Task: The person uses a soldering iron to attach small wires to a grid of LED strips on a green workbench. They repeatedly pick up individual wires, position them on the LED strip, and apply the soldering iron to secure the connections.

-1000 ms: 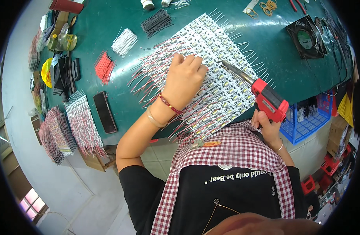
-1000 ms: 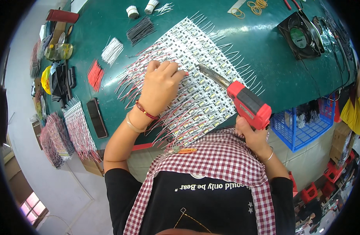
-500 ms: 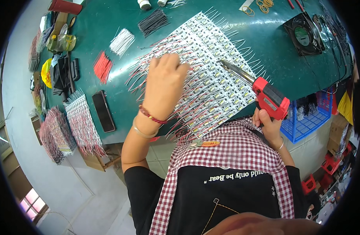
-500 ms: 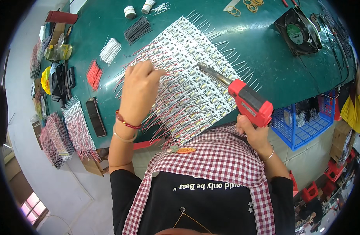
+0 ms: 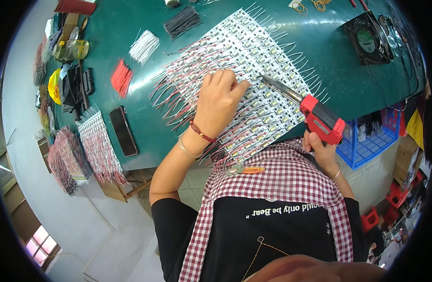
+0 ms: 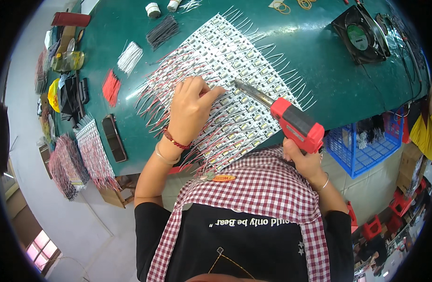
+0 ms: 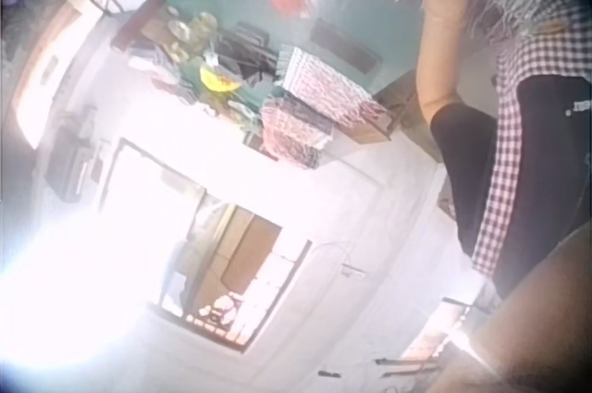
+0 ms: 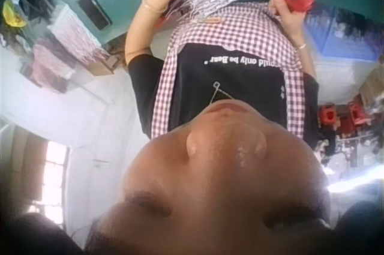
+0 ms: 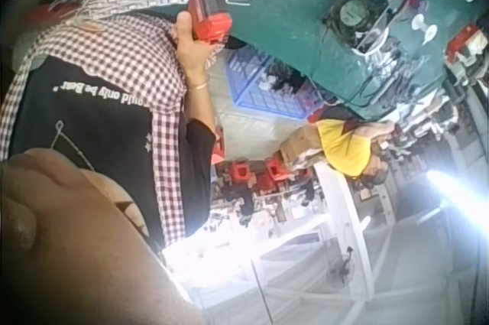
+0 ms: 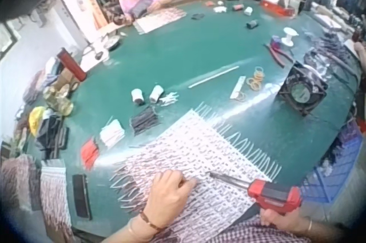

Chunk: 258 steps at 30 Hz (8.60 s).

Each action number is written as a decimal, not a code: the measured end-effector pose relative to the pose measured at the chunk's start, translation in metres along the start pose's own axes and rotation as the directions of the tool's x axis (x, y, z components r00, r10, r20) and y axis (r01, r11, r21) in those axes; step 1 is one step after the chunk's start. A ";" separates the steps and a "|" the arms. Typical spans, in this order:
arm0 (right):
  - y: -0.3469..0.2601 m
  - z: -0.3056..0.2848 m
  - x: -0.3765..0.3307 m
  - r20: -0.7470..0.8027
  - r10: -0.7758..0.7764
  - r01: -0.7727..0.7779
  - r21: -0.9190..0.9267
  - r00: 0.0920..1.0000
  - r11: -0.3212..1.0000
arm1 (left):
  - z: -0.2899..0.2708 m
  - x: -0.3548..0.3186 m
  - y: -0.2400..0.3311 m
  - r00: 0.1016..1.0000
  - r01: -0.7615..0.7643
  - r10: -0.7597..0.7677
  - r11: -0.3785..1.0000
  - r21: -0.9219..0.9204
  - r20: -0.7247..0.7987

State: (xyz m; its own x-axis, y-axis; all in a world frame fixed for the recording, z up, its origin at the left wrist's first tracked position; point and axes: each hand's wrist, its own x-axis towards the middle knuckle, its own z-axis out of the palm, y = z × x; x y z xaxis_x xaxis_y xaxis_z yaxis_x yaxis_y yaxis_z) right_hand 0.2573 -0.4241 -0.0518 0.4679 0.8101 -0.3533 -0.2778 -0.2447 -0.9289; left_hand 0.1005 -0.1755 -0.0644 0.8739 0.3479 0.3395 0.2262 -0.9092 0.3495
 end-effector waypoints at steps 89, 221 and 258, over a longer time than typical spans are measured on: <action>0.035 -0.030 -0.018 0.072 -0.027 0.055 -0.421 0.997 0.905 | 0.015 -0.012 0.025 0.999 0.042 -0.041 0.999 0.006 -0.026; 0.038 -0.043 -0.045 0.159 -0.258 0.302 -0.525 0.953 0.796 | 0.025 -0.029 0.066 0.998 0.064 -0.064 0.997 -0.038 -0.007; 0.058 -0.062 -0.063 0.041 -0.180 0.181 -0.412 0.983 0.893 | 0.002 -0.014 0.069 0.995 0.055 -0.066 0.990 0.131 0.077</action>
State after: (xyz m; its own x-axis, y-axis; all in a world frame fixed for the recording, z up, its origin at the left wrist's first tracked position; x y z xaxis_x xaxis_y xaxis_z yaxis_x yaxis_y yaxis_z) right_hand 0.2638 -0.5225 -0.0905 0.4754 0.8621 -0.1755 0.1823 -0.2917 -0.9390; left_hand 0.1044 -0.2434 -0.0473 0.8878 0.3882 0.2472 0.3286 -0.9107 0.2501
